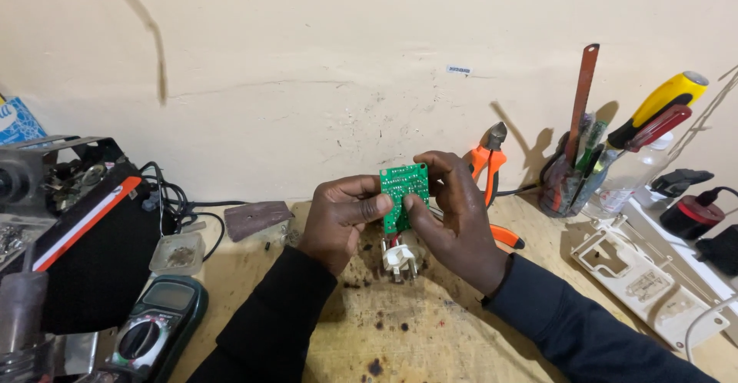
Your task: Soldering components onto a printed circuit board (PCB) as part of an electronics repair task.
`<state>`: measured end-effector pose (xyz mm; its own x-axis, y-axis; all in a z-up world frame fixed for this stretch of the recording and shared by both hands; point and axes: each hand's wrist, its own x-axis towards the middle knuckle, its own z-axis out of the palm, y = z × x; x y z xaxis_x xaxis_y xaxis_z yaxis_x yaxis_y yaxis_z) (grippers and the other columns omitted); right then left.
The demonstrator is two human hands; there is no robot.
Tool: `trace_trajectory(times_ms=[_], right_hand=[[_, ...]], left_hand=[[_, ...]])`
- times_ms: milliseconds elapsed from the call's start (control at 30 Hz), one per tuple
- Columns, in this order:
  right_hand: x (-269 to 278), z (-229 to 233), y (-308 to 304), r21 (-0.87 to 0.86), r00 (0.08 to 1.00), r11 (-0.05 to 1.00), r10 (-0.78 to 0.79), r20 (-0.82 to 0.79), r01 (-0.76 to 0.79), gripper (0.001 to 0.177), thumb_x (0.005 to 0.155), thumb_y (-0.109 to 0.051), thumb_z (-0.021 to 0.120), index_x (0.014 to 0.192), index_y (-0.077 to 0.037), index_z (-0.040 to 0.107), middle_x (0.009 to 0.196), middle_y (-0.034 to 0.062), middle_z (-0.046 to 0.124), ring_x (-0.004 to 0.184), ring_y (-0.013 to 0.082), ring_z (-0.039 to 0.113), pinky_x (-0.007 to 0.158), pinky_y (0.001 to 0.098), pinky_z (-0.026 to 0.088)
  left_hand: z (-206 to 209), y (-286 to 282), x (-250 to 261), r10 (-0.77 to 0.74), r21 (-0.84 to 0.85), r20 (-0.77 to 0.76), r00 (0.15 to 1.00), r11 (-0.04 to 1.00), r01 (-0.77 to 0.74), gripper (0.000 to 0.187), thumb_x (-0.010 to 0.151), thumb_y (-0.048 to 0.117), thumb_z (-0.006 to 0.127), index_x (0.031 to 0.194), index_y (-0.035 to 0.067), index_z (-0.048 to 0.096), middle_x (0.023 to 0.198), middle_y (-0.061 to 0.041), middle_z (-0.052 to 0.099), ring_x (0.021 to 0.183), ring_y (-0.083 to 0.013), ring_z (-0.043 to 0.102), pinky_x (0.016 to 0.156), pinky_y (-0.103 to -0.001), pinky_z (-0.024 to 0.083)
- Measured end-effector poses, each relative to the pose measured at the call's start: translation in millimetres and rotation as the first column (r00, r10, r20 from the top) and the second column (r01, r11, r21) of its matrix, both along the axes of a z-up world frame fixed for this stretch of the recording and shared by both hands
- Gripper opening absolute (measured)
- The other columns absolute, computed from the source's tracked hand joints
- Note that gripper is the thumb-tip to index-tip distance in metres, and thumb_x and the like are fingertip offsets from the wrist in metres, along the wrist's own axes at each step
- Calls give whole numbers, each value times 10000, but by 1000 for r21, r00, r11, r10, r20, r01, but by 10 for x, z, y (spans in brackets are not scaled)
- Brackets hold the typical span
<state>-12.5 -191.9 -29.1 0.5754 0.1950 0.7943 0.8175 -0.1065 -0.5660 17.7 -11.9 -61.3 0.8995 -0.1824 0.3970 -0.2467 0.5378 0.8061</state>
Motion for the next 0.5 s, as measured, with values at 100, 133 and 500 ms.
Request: trace_trajectory(times_ms=[100, 133, 500], right_hand=[[-4, -2, -1, -20, 999, 999, 35, -7, -35, 513, 1007, -64, 678, 1472, 8, 474, 1117, 116, 529, 1016, 225, 547, 894, 427, 555], [-2, 1, -1, -21, 999, 999, 34, -7, -34, 513, 1007, -64, 678, 1472, 8, 474, 1117, 116, 529, 1016, 225, 547, 894, 427, 555], [19, 19, -70, -116, 996, 991, -65, 63, 72, 394, 1057, -119, 600, 1429, -7, 533, 1080, 86, 479, 993, 212, 530, 892, 410, 528]], left_hand=[[205, 5, -147, -1, -6, 2, 1000, 1000, 1, 246, 907, 36, 812, 1105, -111, 799, 974, -156, 764, 955, -154, 658, 890, -337, 607], [223, 2, -160, -2, -7, 2, 1000, 1000, 2, 246, 907, 36, 812, 1105, -111, 799, 974, -156, 764, 955, -154, 658, 890, -337, 607], [294, -20, -346, -3, 24, 22, 1000, 1000, 3, 217, 880, 7, 821, 1058, -116, 805, 930, -146, 757, 934, -152, 649, 884, -325, 602]])
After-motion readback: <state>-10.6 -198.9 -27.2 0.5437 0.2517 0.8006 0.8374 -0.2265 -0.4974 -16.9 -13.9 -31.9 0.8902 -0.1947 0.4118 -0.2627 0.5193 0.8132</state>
